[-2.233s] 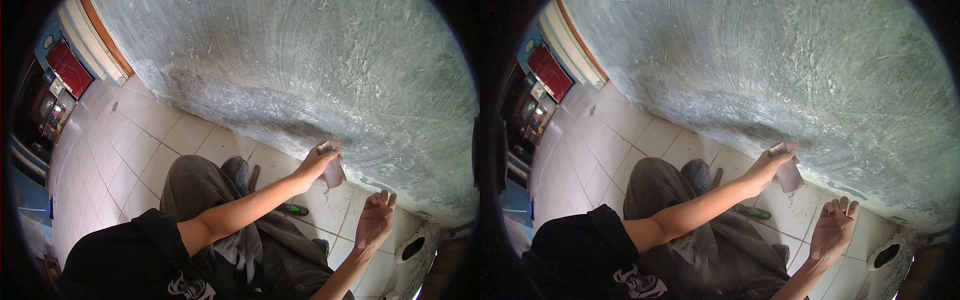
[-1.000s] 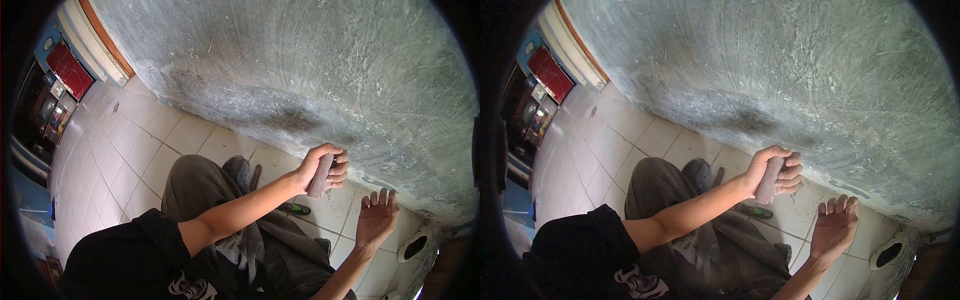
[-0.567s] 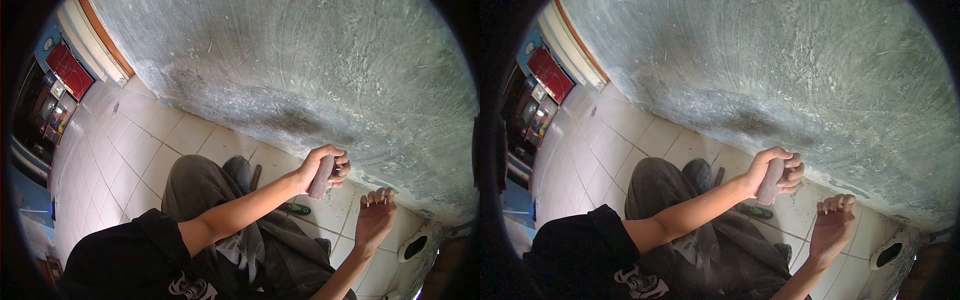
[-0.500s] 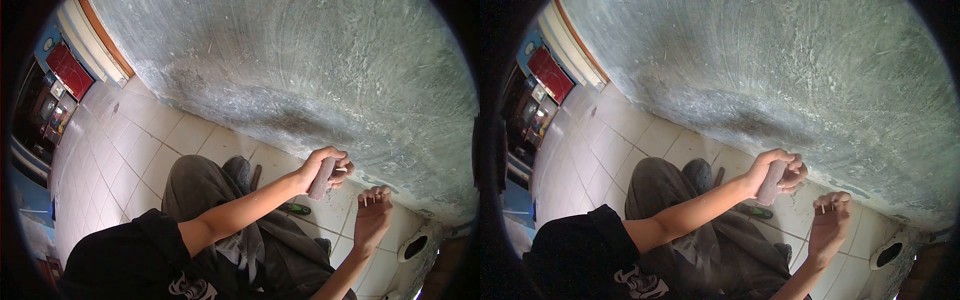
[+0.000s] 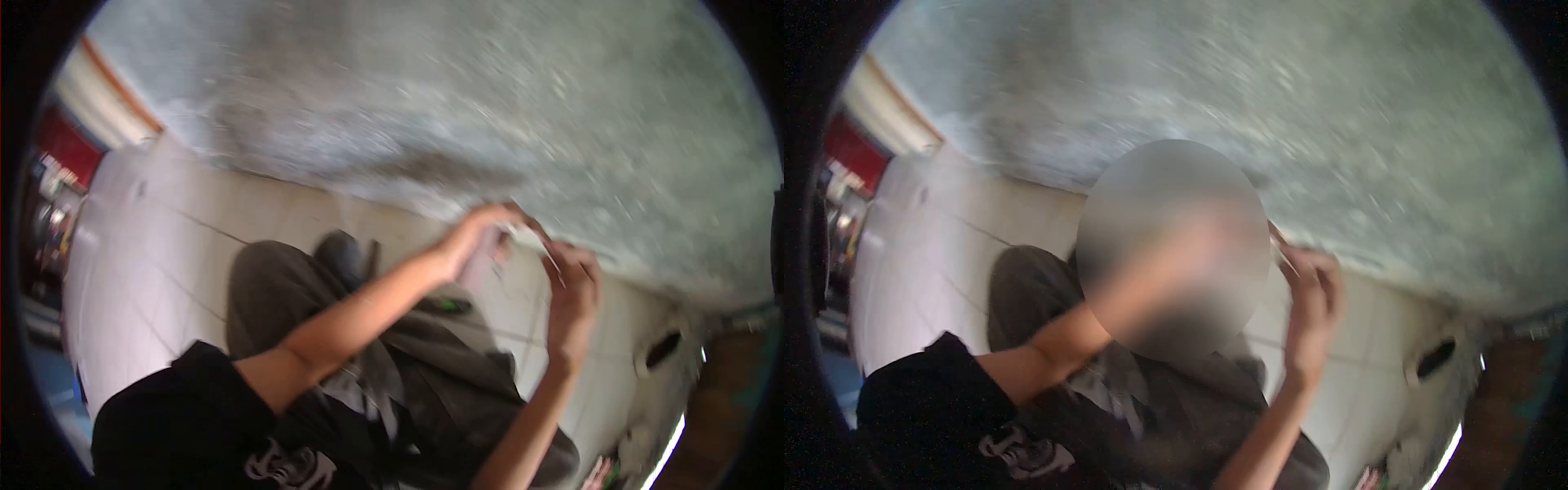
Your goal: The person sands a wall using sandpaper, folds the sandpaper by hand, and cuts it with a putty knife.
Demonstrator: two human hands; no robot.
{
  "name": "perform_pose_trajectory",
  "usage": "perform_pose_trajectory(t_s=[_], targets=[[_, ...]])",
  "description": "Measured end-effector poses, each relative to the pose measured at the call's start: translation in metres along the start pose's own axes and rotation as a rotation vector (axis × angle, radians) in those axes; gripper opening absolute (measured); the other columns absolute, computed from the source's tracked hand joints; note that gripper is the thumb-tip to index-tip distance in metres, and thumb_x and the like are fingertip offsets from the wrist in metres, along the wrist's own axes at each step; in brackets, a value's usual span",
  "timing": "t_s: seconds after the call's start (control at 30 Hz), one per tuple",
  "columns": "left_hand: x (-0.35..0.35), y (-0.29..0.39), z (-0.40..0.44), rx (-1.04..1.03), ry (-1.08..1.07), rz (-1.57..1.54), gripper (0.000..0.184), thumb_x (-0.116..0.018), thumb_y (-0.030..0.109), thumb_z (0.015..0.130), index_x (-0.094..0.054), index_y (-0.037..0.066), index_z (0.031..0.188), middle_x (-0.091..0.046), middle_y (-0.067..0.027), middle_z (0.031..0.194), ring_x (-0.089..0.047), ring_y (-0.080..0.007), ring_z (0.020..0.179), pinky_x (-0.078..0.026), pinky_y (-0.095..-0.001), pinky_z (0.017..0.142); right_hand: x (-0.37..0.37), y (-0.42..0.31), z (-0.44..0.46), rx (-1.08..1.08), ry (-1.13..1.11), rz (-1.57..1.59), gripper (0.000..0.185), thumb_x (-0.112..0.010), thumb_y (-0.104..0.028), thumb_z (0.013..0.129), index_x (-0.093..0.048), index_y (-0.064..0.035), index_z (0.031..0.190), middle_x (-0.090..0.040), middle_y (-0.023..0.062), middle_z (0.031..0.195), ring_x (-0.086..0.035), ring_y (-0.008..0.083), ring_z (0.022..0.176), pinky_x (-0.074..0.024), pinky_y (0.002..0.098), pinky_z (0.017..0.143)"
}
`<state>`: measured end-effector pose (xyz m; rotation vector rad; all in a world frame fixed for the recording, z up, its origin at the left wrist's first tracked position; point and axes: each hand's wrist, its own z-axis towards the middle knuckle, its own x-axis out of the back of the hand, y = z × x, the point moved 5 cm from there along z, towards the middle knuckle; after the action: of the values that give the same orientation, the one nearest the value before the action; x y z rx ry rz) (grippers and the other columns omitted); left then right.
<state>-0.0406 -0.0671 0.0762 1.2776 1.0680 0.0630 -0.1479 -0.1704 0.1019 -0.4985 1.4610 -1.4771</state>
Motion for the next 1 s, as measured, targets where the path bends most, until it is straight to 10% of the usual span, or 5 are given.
perform_pose_trajectory(t_s=[0.53,1.0], targets=[[0.002,-0.002,0.007,-0.007,-0.103,0.262,0.020,-0.048,0.026,0.077,-0.051,0.007,0.080,-0.056,-0.0160,0.103,-0.036,-0.0055,0.043,-0.031,-0.0205,0.046,0.001,0.001,0.002,-0.034,0.011,-0.174,0.011,-0.057,-0.005,0.081,-0.055,0.0007,0.090,-0.058,0.0060,0.086,-0.051,0.0086,0.078,-0.0384,0.0209,0.068],[0.008,-0.004,0.009,-0.088,-0.081,0.293,0.019,-0.055,0.020,0.075,-0.061,0.003,0.080,-0.062,-0.0038,0.080,-0.048,-0.0054,0.054,-0.038,-0.0215,0.045,-0.001,0.003,0.000,-0.050,0.000,-0.194,0.010,-0.054,-0.011,0.084,-0.055,-0.0013,0.087,-0.057,0.0066,0.095,-0.050,0.0144,0.095,-0.0380,0.0286,0.084]])
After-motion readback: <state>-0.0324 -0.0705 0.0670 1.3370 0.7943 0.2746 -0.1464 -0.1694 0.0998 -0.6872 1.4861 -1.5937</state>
